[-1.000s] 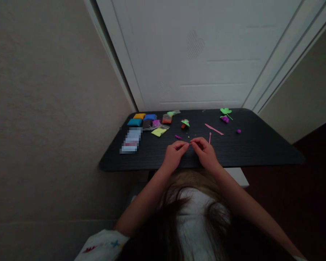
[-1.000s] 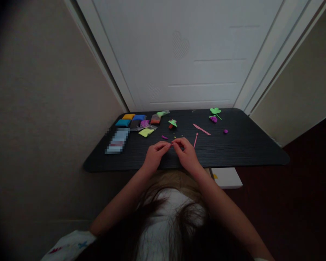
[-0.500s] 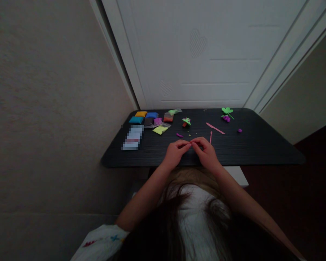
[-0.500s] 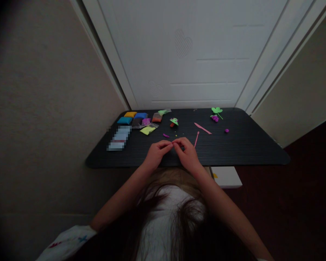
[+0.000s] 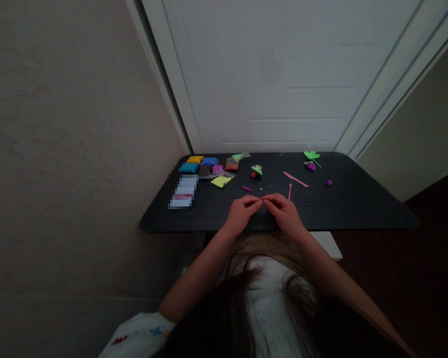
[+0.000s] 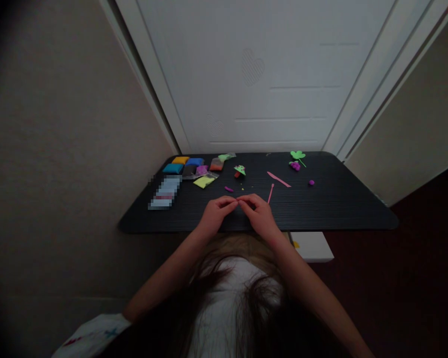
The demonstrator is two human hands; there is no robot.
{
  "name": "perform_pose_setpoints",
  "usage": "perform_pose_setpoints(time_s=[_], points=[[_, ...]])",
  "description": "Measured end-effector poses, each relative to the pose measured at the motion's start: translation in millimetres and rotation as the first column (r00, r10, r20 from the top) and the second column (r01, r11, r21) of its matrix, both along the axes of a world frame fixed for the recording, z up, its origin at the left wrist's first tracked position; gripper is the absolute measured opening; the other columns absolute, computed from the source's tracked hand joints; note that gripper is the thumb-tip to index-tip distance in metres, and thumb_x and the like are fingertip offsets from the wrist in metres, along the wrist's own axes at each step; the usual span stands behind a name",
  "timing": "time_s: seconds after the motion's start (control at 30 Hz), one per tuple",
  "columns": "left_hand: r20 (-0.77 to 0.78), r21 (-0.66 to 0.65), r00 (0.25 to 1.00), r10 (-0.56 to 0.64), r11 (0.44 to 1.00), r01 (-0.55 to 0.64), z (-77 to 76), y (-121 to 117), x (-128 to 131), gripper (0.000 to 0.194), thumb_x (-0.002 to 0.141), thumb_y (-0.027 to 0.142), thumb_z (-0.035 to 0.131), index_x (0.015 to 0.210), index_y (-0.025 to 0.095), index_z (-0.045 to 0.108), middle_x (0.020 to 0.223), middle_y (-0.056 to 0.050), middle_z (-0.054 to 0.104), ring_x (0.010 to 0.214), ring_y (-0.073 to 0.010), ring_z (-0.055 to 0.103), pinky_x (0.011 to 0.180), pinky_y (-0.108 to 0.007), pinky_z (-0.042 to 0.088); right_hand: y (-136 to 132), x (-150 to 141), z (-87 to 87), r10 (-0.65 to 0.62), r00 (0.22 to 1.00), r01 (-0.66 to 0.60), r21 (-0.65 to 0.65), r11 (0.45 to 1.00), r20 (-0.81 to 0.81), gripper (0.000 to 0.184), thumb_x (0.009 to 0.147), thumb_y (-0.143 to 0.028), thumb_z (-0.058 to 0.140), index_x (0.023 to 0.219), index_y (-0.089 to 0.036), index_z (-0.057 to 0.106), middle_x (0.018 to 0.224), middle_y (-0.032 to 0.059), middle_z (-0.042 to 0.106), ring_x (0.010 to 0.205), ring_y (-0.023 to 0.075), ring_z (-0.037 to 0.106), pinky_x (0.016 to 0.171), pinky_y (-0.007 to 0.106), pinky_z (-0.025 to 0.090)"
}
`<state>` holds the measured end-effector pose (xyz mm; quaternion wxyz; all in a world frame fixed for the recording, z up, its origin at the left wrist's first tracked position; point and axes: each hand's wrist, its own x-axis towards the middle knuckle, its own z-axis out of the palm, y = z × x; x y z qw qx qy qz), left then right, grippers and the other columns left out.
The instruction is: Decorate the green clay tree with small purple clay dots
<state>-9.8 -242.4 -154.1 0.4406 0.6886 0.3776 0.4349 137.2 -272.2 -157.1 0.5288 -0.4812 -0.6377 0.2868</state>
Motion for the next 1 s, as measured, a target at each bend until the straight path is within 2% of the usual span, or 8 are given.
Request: perform_pose_setpoints(time_s=[0.53,0.73,0.9,1.0], points=[[0.03,-0.051,0.999,0.024,0.998,-0.023,0.8,-0.8,1.1,0.027,0.073,0.037,0.053,0.082,0.014,0.065,0.082,-0.005,0.064,0.081,-0.0161,0.056,0.076,-0.026,0.04,4.3,1.1,-3.1,-0.043,0.984,0.026,-0.099,0.995,-0.175,0.021,0.075,-0.038,0.051,0.084,-0.021,0.056,0.077,0.0004,0.058,0.071,0.0139,0.052,0.066,0.027,0.04],[0.034,-0.054,0.999,0.031,0.998,-0.029,4.0,-1.6,1.0,0.027,0.072,0.037,0.053,0.081,0.014,0.066,0.083,-0.005,0.065,0.081,-0.0168,0.056,0.077,-0.028,0.04,2.1,-1.5,-0.1,-0.011,0.981,-0.012,-0.116,0.993,-0.192,0.02,0.074,-0.038,0.053,0.083,-0.021,0.058,0.077,0.0002,0.058,0.072,0.014,0.051,0.066,0.026,0.039],[0.043,-0.071,0.997,0.057,0.996,-0.053,7.1,-2.9,0.6,0.029,0.073,0.037,0.051,0.081,0.015,0.066,0.085,-0.006,0.065,0.082,-0.0176,0.057,0.077,-0.029,0.04,1.8,-1.2,1.2,-0.02,0.978,-0.005,-0.12,0.993,-0.207,0.02,0.075,-0.039,0.051,0.079,-0.02,0.056,0.068,-0.0013,0.054,0.065,0.0127,0.049,0.061,0.025,0.038],[0.048,-0.086,0.997,0.065,0.994,-0.061,7.8,-3.5,0.4,0.029,0.073,0.037,0.05,0.081,0.014,0.066,0.085,-0.006,0.065,0.081,-0.018,0.057,0.077,-0.03,0.041,2.2,-0.6,1.2,-0.034,0.976,0.008,-0.121,0.993,-0.216,0.021,0.075,-0.04,0.051,0.078,-0.019,0.055,0.072,0.0003,0.057,0.07,0.014,0.052,0.065,0.026,0.04]])
